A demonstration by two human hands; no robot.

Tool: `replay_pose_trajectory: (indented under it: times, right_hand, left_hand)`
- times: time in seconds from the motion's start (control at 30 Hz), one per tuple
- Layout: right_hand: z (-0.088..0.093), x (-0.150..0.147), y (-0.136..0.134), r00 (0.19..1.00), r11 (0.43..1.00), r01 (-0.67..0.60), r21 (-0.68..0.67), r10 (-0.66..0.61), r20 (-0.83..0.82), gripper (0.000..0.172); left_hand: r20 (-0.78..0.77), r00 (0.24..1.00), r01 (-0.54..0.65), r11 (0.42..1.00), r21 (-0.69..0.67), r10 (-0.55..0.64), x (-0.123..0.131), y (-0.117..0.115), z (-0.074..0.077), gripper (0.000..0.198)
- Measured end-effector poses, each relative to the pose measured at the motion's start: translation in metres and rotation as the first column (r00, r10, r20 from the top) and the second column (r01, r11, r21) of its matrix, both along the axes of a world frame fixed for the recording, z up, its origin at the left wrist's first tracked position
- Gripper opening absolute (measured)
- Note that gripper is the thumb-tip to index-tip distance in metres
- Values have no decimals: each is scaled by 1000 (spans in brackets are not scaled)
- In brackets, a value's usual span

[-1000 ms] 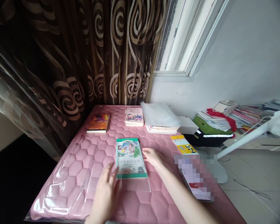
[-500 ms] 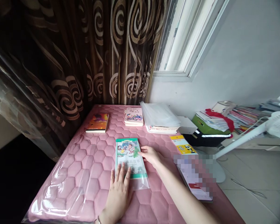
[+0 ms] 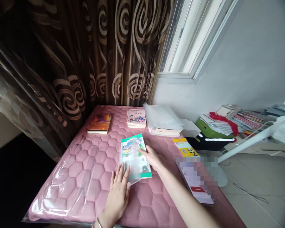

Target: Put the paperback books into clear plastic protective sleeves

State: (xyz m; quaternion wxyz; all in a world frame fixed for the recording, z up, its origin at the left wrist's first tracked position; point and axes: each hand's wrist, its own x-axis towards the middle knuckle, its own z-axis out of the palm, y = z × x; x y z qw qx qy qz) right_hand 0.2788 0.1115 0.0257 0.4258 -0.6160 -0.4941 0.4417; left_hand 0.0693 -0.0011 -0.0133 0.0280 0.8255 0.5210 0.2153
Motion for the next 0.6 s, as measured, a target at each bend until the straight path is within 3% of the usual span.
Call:
replay_pose_trajectory:
  times: [0.17, 0.33, 0.47, 0.6]
  right_hand:
    - [11, 67, -9, 975, 967, 223, 122, -224, -7, 40]
    - [24, 128, -34, 872, 849, 457, 267, -487, 54, 51]
    - [26, 142, -52, 836, 801, 516, 304, -548, 27, 61]
    - [26, 133, -56, 855, 820, 513, 255, -513, -69, 69]
  left_hand:
    - [-30, 999, 43, 998, -43, -44, 11, 7, 10, 61]
    - [-145, 986, 85, 996, -25, -87, 42, 16, 0, 59]
    - [-174, 982, 69, 996, -47, -77, 57, 17, -8, 57]
    - [-152, 977, 135, 987, -91, -148, 59, 15, -2, 69]
